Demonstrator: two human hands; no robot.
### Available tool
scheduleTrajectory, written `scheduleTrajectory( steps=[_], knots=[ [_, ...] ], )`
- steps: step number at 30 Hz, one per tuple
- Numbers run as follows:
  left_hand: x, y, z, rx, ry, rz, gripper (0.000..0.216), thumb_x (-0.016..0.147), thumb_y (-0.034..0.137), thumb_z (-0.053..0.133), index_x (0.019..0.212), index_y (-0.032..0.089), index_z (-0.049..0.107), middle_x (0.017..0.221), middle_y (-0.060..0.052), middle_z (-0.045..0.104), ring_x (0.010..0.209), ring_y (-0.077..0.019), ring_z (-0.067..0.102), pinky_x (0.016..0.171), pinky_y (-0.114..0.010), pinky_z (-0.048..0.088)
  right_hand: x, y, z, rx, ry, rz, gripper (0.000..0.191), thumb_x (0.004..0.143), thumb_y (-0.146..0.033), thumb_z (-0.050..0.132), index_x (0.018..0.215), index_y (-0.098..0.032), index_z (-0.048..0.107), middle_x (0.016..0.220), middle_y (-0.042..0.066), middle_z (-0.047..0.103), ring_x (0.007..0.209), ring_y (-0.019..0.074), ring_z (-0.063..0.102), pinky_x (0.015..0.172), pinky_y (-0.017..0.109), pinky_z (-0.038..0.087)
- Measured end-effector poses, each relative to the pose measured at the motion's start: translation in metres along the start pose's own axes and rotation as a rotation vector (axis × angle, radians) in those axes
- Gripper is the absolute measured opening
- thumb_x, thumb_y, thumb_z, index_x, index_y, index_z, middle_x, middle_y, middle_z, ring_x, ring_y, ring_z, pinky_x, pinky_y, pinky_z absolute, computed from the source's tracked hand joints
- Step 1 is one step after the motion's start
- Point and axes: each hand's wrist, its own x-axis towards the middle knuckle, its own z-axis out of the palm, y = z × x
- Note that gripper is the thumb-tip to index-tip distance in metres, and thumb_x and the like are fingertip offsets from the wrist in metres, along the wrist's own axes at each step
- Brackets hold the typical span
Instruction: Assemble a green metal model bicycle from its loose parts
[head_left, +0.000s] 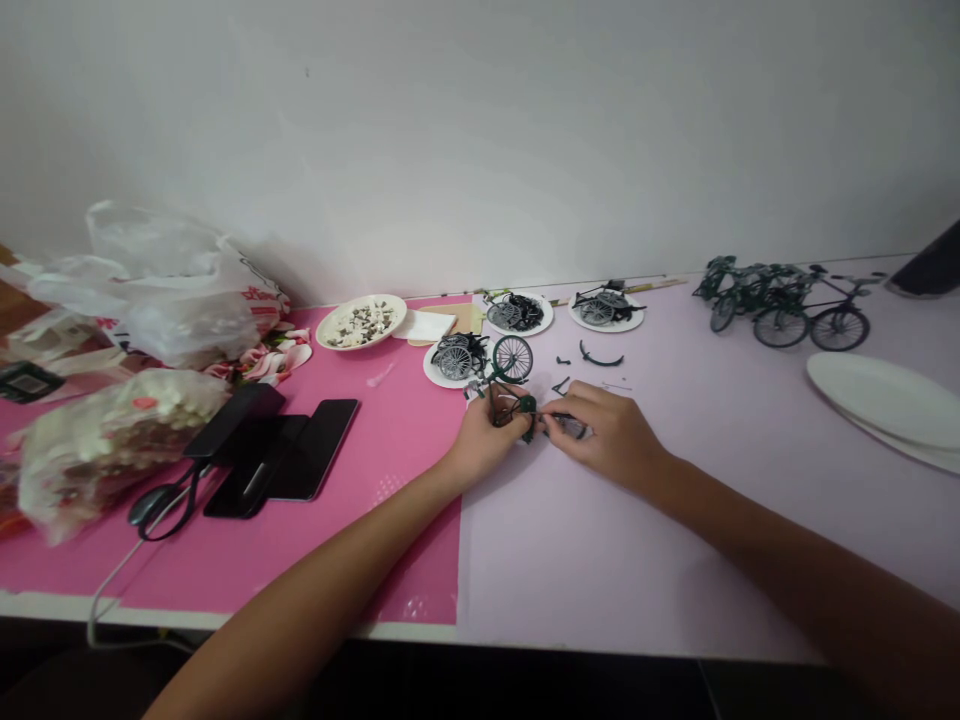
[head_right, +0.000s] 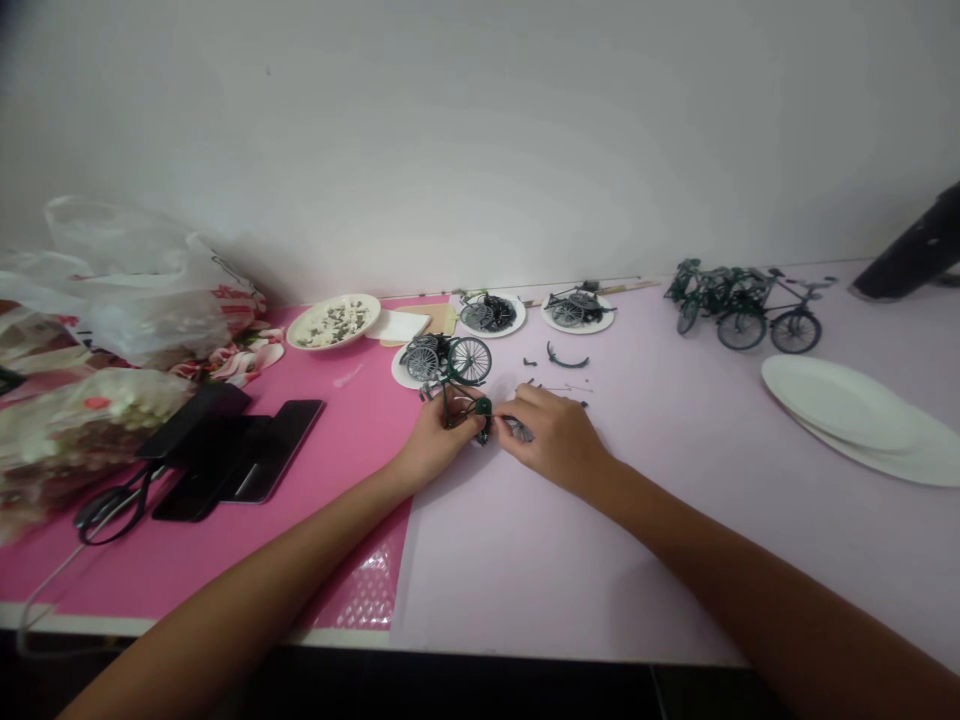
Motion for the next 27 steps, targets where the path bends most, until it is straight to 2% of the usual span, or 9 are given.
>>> scheduleTrajectory(
  steps=[9, 21, 27],
  knots=[
    [-0.0006, -0.0003, 0.0006, 0.008, 0.002, -0.018, 0.027, 0.073, 0.018, 0.068, 0.098, 0.017, 0.058, 0.076, 0.0, 0.07, 0.07, -0.0142, 0.068, 0.07, -0.027, 0.054, -0.0014, 0.0024, -0.0011, -0.05, -0.085, 0.021, 0.02, 0.093, -0.019, 0.058, 0.089, -0.022, 0.078, 0.076, 0.004, 0.068, 0.065, 0.0155, 0.062, 0.061, 0.028, 0.048],
    [-0.0034, 0.0037, 0.0019, 0.093, 0.01, 0.013, 0.025, 0.076, 0.011, 0.066, 0.099, 0.016, 0.057, 0.075, 0.001, 0.068, 0.069, -0.0123, 0.066, 0.068, -0.024, 0.051, -0.0014, 0.0022, -0.0009, -0.12, -0.076, -0.033, 0.022, 0.096, -0.019, 0.055, 0.09, -0.021, 0.076, 0.073, 0.002, 0.065, 0.06, 0.0131, 0.056, 0.057, 0.027, 0.042],
    [-0.0066, 0.0035, 0.0031, 0.144, 0.022, 0.027, 0.025, 0.079, 0.013, 0.067, 0.102, 0.016, 0.057, 0.073, 0.002, 0.064, 0.066, -0.0117, 0.062, 0.066, -0.024, 0.049, 0.0031, -0.0021, -0.0064, -0.116, -0.207, -0.018, 0.023, 0.104, -0.025, 0.049, 0.097, -0.019, 0.07, 0.085, 0.006, 0.069, 0.076, 0.0182, 0.063, 0.059, 0.029, 0.041]
  ],
)
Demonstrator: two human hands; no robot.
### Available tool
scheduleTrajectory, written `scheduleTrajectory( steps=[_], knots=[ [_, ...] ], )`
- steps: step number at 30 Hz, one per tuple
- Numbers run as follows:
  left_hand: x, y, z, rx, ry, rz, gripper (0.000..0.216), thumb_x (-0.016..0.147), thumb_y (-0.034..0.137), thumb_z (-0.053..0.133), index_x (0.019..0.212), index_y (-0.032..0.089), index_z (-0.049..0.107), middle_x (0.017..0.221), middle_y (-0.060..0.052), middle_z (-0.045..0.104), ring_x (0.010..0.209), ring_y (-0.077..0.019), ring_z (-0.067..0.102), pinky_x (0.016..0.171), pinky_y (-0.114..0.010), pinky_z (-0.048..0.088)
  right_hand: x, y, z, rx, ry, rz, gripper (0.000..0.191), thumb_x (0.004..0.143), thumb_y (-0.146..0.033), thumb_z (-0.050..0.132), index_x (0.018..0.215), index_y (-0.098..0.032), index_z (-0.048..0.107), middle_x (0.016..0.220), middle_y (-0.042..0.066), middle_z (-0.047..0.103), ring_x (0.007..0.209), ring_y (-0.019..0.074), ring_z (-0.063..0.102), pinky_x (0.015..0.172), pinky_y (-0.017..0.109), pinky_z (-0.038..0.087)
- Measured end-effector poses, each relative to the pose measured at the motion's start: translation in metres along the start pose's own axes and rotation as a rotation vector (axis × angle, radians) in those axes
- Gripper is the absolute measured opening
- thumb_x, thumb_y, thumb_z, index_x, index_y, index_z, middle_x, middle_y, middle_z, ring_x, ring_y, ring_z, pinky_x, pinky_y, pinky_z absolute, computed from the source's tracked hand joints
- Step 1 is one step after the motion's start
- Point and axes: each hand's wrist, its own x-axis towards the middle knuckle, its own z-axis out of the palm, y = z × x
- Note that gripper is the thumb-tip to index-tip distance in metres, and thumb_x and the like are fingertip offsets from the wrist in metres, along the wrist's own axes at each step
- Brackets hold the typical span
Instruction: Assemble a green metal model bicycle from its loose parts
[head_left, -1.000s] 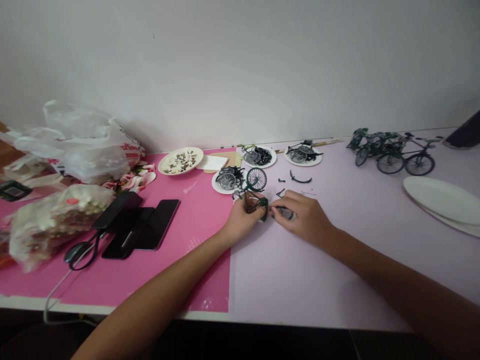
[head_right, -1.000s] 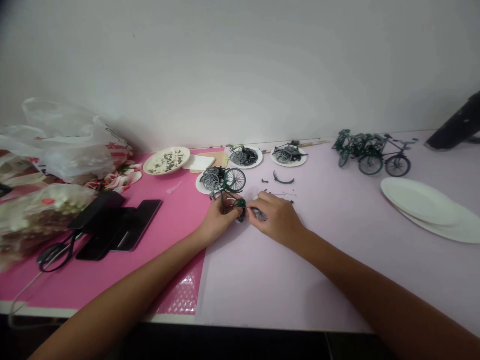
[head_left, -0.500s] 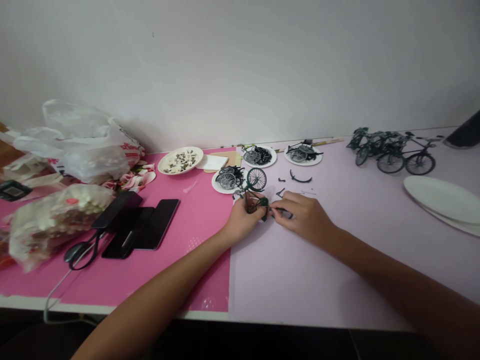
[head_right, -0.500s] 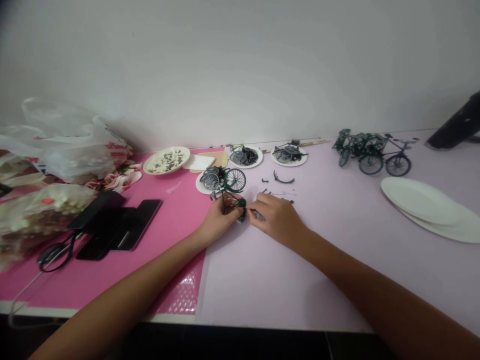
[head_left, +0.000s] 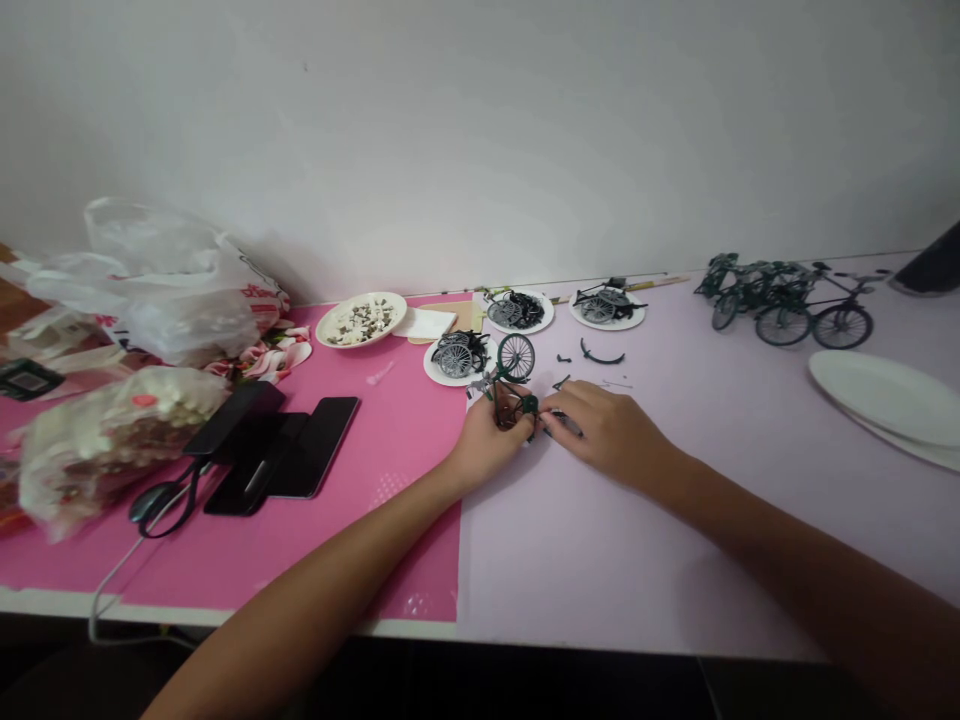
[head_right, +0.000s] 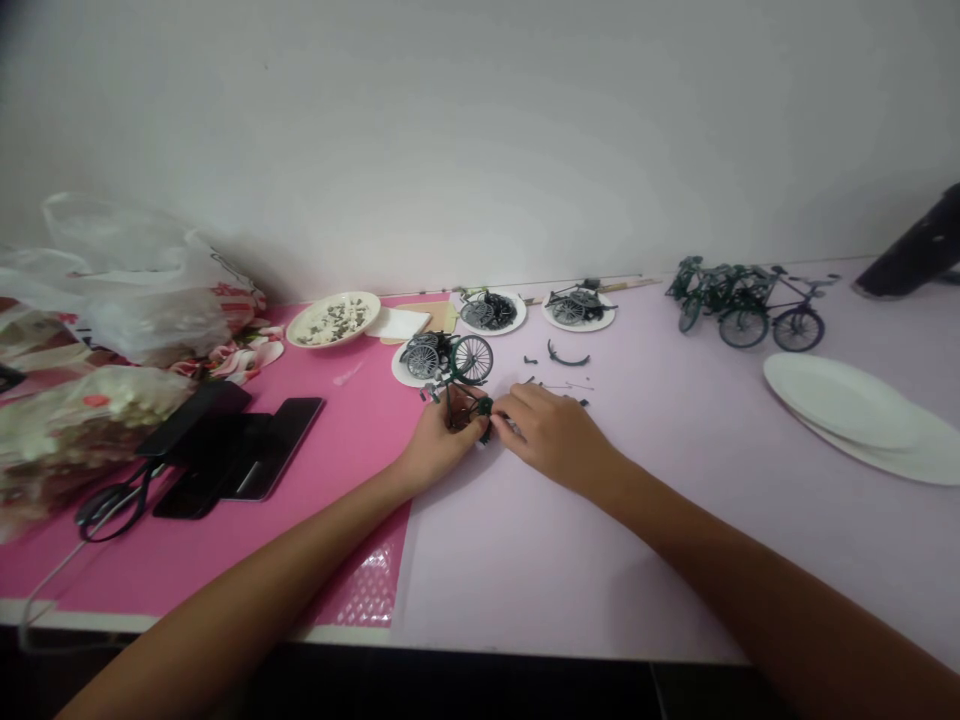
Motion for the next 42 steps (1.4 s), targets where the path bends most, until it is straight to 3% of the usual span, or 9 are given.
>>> scheduleTrajectory(
  steps=[3, 10, 16, 31, 36, 42],
  knots=[
    [-0.001, -0.0005, 0.0007, 0.002, 0.012, -0.005, 0.025, 0.08, 0.015, 0.068, 0.102, 0.017, 0.057, 0.075, 0.002, 0.065, 0.066, -0.0122, 0.063, 0.067, -0.025, 0.05, 0.0001, -0.0001, -0.002, -0.028, -0.026, 0.017, 0.026, 0.106, -0.029, 0.046, 0.095, -0.019, 0.067, 0.087, 0.008, 0.07, 0.08, 0.0199, 0.063, 0.057, 0.03, 0.038],
    [-0.0019, -0.0042, 0.0007, 0.037, 0.028, 0.001, 0.026, 0.08, 0.02, 0.071, 0.102, 0.017, 0.058, 0.074, 0.003, 0.063, 0.066, -0.013, 0.062, 0.066, -0.026, 0.048, -0.0025, 0.003, 0.0025, -0.201, 0.015, -0.011, 0.037, 0.107, -0.031, 0.046, 0.074, -0.02, 0.059, 0.067, 0.005, 0.06, 0.065, 0.0179, 0.055, 0.053, 0.032, 0.028],
    [-0.0016, -0.0063, 0.0001, 0.112, 0.039, 0.018, 0.026, 0.08, 0.021, 0.069, 0.104, 0.017, 0.059, 0.075, 0.002, 0.061, 0.066, -0.0132, 0.06, 0.064, -0.026, 0.047, -0.0033, -0.0014, 0.0039, -0.203, 0.051, -0.032, 0.034, 0.107, -0.029, 0.048, 0.078, -0.019, 0.063, 0.07, 0.005, 0.063, 0.067, 0.0181, 0.057, 0.056, 0.032, 0.032],
    [0.0017, -0.0032, -0.0005, -0.017, 0.043, -0.022, 0.028, 0.078, 0.013, 0.069, 0.104, 0.017, 0.057, 0.076, 0.001, 0.066, 0.069, -0.0141, 0.065, 0.067, -0.025, 0.05, -0.0023, 0.0001, 0.0046, -0.042, -0.027, 0.0, 0.013, 0.104, -0.025, 0.05, 0.094, -0.021, 0.058, 0.084, 0.006, 0.063, 0.081, 0.0205, 0.061, 0.056, 0.028, 0.037],
    [0.0014, -0.0035, -0.0006, -0.008, 0.064, -0.016, 0.03, 0.077, 0.012, 0.07, 0.104, 0.017, 0.058, 0.079, 0.001, 0.067, 0.071, -0.0142, 0.067, 0.068, -0.026, 0.051, -0.0027, -0.0016, 0.0019, -0.016, -0.032, 0.071, 0.004, 0.097, -0.023, 0.051, 0.097, -0.021, 0.055, 0.088, 0.006, 0.063, 0.07, 0.0188, 0.058, 0.056, 0.029, 0.036],
    [0.0024, -0.0023, -0.0007, -0.037, 0.05, -0.031, 0.032, 0.075, 0.012, 0.071, 0.103, 0.018, 0.058, 0.081, 0.001, 0.07, 0.073, -0.0152, 0.069, 0.073, -0.028, 0.054, -0.0055, 0.0037, 0.0075, -0.068, -0.039, 0.072, 0.006, 0.1, -0.024, 0.05, 0.096, -0.021, 0.054, 0.087, 0.006, 0.064, 0.067, 0.0179, 0.059, 0.054, 0.028, 0.032]
  ],
)
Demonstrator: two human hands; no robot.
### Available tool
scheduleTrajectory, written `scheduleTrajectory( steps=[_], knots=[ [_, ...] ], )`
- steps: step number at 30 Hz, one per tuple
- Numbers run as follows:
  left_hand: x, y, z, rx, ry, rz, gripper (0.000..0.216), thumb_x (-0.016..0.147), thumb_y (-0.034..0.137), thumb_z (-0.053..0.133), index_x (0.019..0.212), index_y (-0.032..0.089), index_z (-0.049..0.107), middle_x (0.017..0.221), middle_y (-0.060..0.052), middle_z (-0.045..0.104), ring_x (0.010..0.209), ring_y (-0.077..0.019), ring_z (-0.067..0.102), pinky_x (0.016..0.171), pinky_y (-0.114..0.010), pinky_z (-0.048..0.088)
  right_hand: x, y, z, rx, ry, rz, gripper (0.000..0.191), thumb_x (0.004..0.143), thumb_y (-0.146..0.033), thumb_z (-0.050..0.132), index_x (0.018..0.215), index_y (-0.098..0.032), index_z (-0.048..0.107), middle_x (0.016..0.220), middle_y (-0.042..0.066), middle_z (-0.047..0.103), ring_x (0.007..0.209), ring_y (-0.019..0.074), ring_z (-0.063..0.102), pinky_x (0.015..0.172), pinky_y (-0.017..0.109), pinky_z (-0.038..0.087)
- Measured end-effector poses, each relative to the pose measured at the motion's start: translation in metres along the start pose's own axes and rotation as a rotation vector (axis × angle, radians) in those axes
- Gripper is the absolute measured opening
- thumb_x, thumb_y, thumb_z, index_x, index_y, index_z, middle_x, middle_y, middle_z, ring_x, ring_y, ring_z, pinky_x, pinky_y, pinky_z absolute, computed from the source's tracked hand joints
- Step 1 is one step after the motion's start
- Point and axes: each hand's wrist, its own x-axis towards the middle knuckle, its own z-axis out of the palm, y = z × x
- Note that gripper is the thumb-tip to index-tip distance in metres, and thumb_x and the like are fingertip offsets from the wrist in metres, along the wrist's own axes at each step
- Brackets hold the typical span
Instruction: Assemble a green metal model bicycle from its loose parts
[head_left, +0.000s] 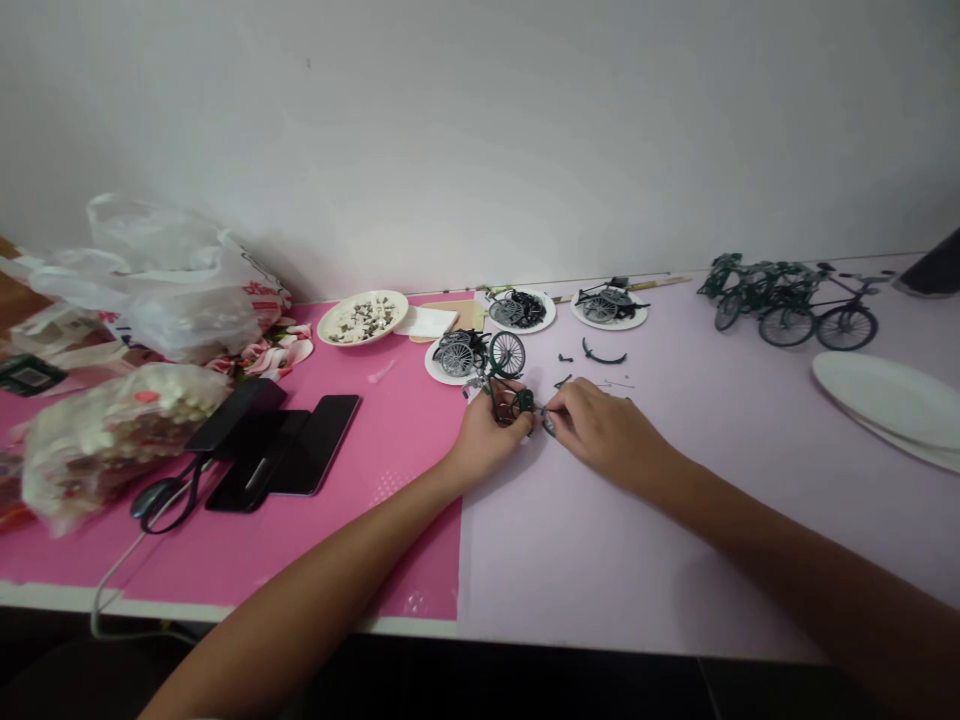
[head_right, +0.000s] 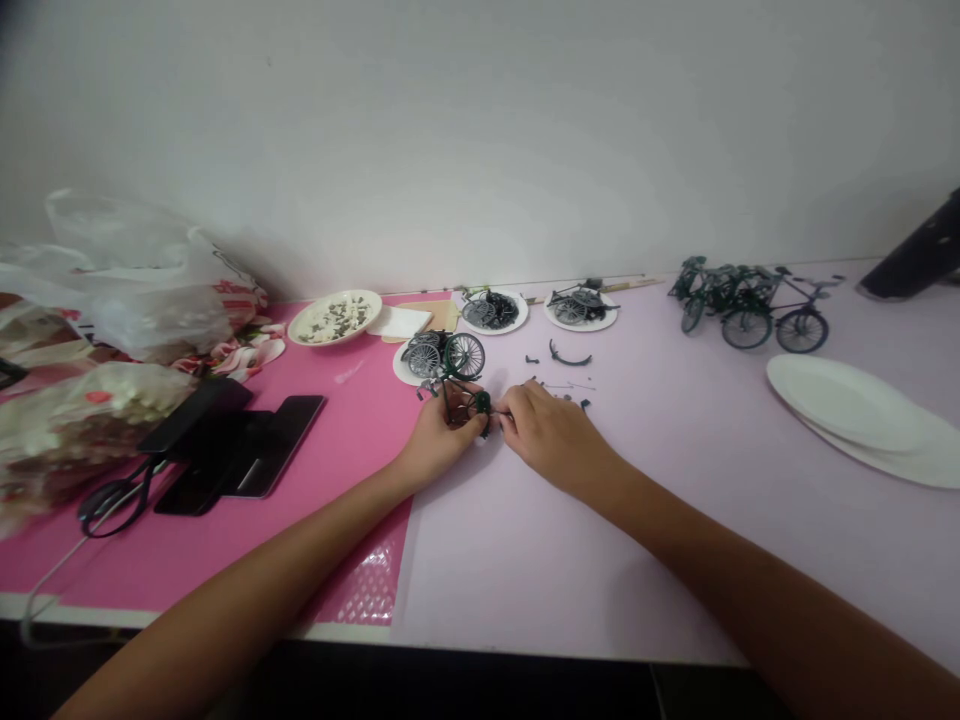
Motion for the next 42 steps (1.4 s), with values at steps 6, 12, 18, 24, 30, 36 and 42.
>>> scheduleTrajectory(
  steps=[6, 12, 18, 24, 30, 36, 42],
  knots=[
    [0.001, 0.0, 0.0, 0.012, 0.0, 0.005, 0.032, 0.075, 0.01, 0.069, 0.104, 0.017, 0.058, 0.082, 0.0, 0.069, 0.075, -0.015, 0.069, 0.073, -0.027, 0.053, 0.0, 0.003, 0.004, -0.143, 0.017, -0.05, 0.023, 0.107, -0.031, 0.046, 0.089, -0.02, 0.056, 0.082, 0.006, 0.064, 0.065, 0.0171, 0.058, 0.055, 0.028, 0.031],
    [-0.001, 0.0, 0.0, 0.02, -0.018, -0.005, 0.031, 0.076, 0.012, 0.07, 0.105, 0.016, 0.057, 0.082, 0.0, 0.069, 0.075, -0.0151, 0.069, 0.075, -0.028, 0.055, 0.002, 0.003, 0.001, -0.291, 0.008, -0.053, 0.041, 0.11, -0.038, 0.037, 0.08, -0.018, 0.058, 0.07, 0.005, 0.059, 0.059, 0.0165, 0.052, 0.053, 0.029, 0.025],
    [-0.002, 0.001, 0.0, 0.04, -0.021, 0.007, 0.03, 0.077, 0.012, 0.071, 0.104, 0.015, 0.058, 0.082, 0.0, 0.068, 0.075, -0.0149, 0.068, 0.073, -0.027, 0.054, 0.001, -0.002, -0.005, -0.124, -0.044, 0.039, 0.027, 0.105, -0.037, 0.046, 0.091, -0.018, 0.058, 0.078, 0.006, 0.064, 0.063, 0.0166, 0.056, 0.054, 0.027, 0.026],
    [0.0, -0.001, -0.001, 0.047, -0.015, 0.016, 0.033, 0.077, 0.012, 0.071, 0.107, 0.016, 0.058, 0.081, 0.001, 0.067, 0.074, -0.0151, 0.069, 0.07, -0.026, 0.053, 0.001, -0.004, -0.006, -0.025, -0.02, 0.022, 0.006, 0.097, -0.024, 0.049, 0.094, -0.02, 0.052, 0.085, 0.005, 0.062, 0.069, 0.018, 0.058, 0.056, 0.027, 0.031],
    [0.0, -0.002, -0.002, 0.032, -0.02, 0.0, 0.034, 0.077, 0.012, 0.07, 0.108, 0.015, 0.057, 0.085, -0.001, 0.069, 0.077, -0.0159, 0.07, 0.074, -0.028, 0.054, 0.001, 0.0, -0.001, -0.076, -0.031, 0.0, 0.014, 0.102, -0.028, 0.046, 0.092, -0.02, 0.052, 0.085, 0.006, 0.061, 0.071, 0.0183, 0.058, 0.057, 0.027, 0.032],
    [0.0, -0.005, -0.001, 0.047, -0.014, 0.003, 0.034, 0.077, 0.014, 0.071, 0.108, 0.015, 0.057, 0.081, 0.001, 0.067, 0.073, -0.0141, 0.066, 0.071, -0.027, 0.052, 0.002, 0.003, -0.001, -0.184, -0.074, 0.004, 0.038, 0.11, -0.041, 0.038, 0.083, -0.019, 0.055, 0.074, 0.005, 0.058, 0.063, 0.0169, 0.053, 0.053, 0.027, 0.025],
    [-0.001, -0.004, -0.001, 0.089, -0.026, 0.015, 0.032, 0.078, 0.015, 0.07, 0.108, 0.016, 0.057, 0.083, 0.0, 0.065, 0.073, -0.0138, 0.064, 0.071, -0.027, 0.051, 0.002, -0.001, -0.007, -0.091, -0.095, 0.077, 0.032, 0.107, -0.041, 0.043, 0.087, -0.019, 0.056, 0.078, 0.006, 0.062, 0.066, 0.0176, 0.056, 0.055, 0.027, 0.027]
  ],
)
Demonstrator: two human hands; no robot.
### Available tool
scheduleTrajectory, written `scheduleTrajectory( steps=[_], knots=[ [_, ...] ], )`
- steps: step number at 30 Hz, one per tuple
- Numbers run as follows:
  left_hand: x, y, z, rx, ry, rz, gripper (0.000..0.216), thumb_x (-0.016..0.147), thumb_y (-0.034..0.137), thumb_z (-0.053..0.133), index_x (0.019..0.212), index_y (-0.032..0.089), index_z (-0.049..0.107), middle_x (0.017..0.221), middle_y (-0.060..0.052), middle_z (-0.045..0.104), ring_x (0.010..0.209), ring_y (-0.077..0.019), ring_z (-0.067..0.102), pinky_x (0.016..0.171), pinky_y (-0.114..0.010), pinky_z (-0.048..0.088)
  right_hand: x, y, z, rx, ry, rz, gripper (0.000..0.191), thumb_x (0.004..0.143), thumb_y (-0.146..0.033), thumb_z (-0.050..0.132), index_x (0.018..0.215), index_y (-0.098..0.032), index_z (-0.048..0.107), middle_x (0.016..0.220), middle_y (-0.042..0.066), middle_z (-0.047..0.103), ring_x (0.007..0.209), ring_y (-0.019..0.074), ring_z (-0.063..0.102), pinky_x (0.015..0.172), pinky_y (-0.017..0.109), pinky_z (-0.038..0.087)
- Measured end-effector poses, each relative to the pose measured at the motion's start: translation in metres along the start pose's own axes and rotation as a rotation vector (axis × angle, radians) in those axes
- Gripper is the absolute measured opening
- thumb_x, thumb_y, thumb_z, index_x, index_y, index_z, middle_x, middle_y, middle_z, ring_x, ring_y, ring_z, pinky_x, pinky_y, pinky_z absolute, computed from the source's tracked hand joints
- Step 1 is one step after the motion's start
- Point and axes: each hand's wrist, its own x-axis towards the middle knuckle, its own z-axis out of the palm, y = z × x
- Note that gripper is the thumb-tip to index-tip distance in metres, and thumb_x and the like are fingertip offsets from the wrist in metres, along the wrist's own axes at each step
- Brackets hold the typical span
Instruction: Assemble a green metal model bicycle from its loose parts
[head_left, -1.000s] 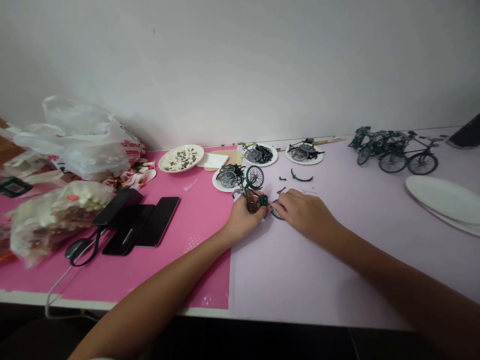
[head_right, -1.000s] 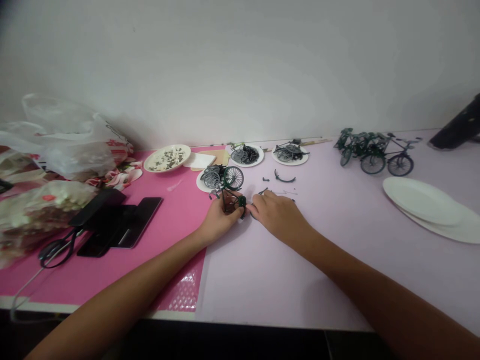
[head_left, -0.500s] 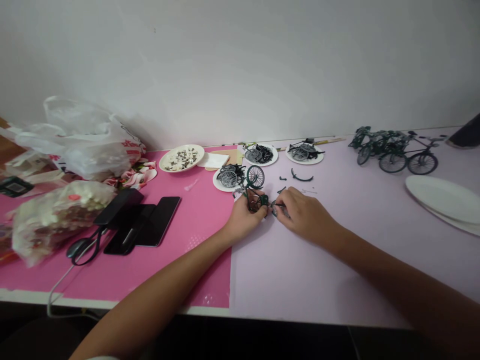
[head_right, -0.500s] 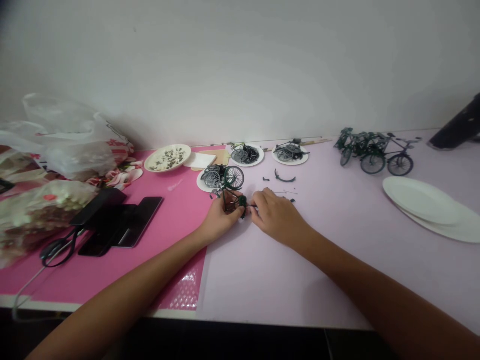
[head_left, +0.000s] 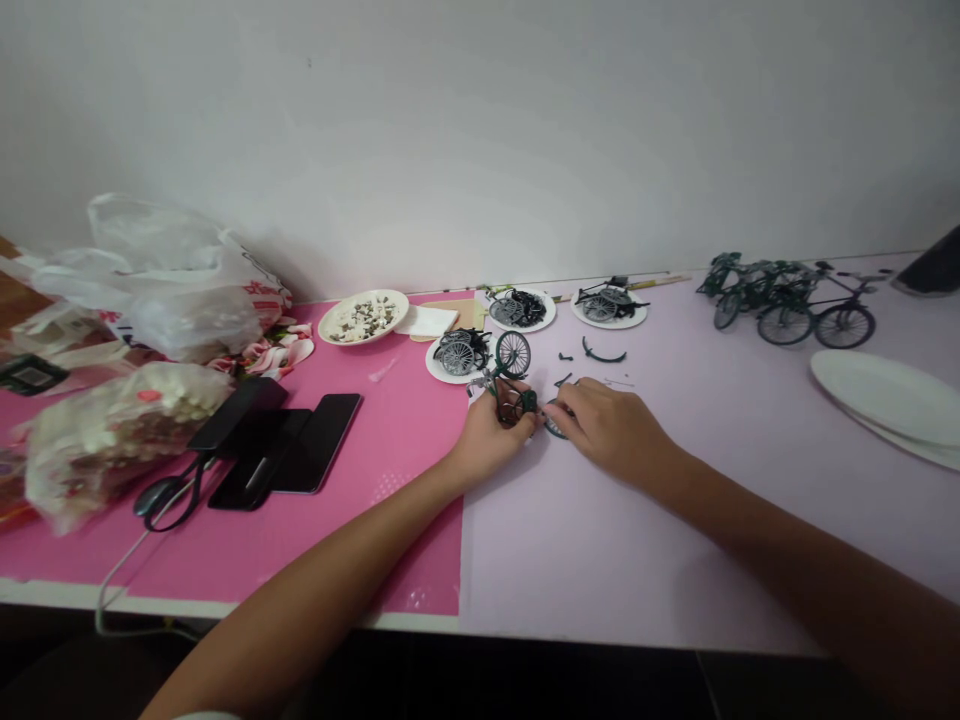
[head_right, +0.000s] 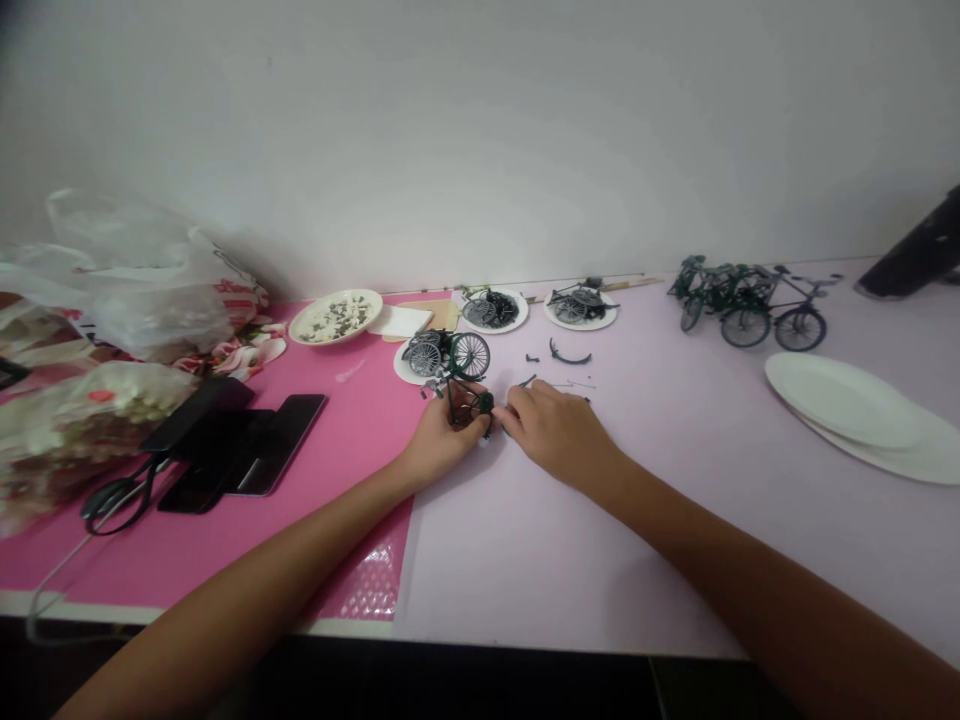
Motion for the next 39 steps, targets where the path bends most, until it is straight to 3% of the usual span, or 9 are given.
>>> scheduleTrajectory(
  steps=[4, 7, 18, 27, 35, 39],
  knots=[
    [-0.001, -0.001, 0.0, 0.025, 0.001, 0.016, 0.033, 0.079, 0.017, 0.069, 0.11, 0.016, 0.057, 0.083, 0.0, 0.066, 0.075, -0.0152, 0.065, 0.071, -0.027, 0.052, -0.001, -0.003, -0.003, 0.118, -0.005, 0.03, 0.012, 0.1, -0.031, 0.051, 0.096, -0.02, 0.053, 0.085, 0.004, 0.064, 0.068, 0.017, 0.058, 0.057, 0.027, 0.03],
    [-0.001, -0.002, 0.001, 0.046, 0.007, 0.039, 0.033, 0.079, 0.019, 0.07, 0.109, 0.017, 0.058, 0.082, 0.001, 0.065, 0.073, -0.0154, 0.065, 0.069, -0.027, 0.051, -0.002, -0.001, -0.001, 0.115, -0.022, 0.007, 0.009, 0.099, -0.028, 0.051, 0.093, -0.021, 0.051, 0.083, 0.004, 0.063, 0.067, 0.0169, 0.057, 0.057, 0.028, 0.029],
    [-0.001, -0.002, 0.002, 0.024, 0.021, 0.032, 0.034, 0.078, 0.018, 0.073, 0.108, 0.017, 0.058, 0.089, -0.003, 0.072, 0.078, -0.0166, 0.069, 0.073, -0.028, 0.054, -0.001, 0.003, 0.004, -0.006, -0.058, -0.037, 0.033, 0.109, -0.039, 0.04, 0.087, -0.02, 0.054, 0.078, 0.004, 0.061, 0.064, 0.0169, 0.055, 0.056, 0.028, 0.025],
    [-0.002, -0.004, 0.002, 0.008, 0.002, 0.021, 0.034, 0.08, 0.021, 0.072, 0.11, 0.016, 0.057, 0.089, -0.004, 0.071, 0.082, -0.0189, 0.071, 0.073, -0.029, 0.055, 0.001, 0.008, 0.006, -0.077, -0.093, 0.003, 0.042, 0.109, -0.042, 0.038, 0.082, -0.02, 0.059, 0.075, 0.006, 0.062, 0.065, 0.0178, 0.055, 0.056, 0.028, 0.025],
    [-0.002, -0.002, 0.001, 0.023, 0.007, 0.013, 0.035, 0.078, 0.021, 0.073, 0.11, 0.017, 0.057, 0.086, -0.002, 0.069, 0.077, -0.0164, 0.069, 0.071, -0.028, 0.053, 0.0, -0.001, -0.003, 0.145, -0.044, 0.068, 0.014, 0.1, -0.035, 0.052, 0.096, -0.021, 0.053, 0.085, 0.004, 0.066, 0.071, 0.0184, 0.061, 0.059, 0.028, 0.033],
    [-0.002, -0.003, 0.001, 0.013, 0.013, 0.021, 0.035, 0.079, 0.021, 0.073, 0.11, 0.017, 0.057, 0.086, -0.002, 0.069, 0.08, -0.0183, 0.071, 0.073, -0.029, 0.055, -0.001, 0.001, -0.003, 0.202, -0.07, 0.055, 0.01, 0.1, -0.03, 0.051, 0.094, -0.022, 0.051, 0.085, 0.004, 0.067, 0.066, 0.0173, 0.061, 0.058, 0.028, 0.035]
  ],
)
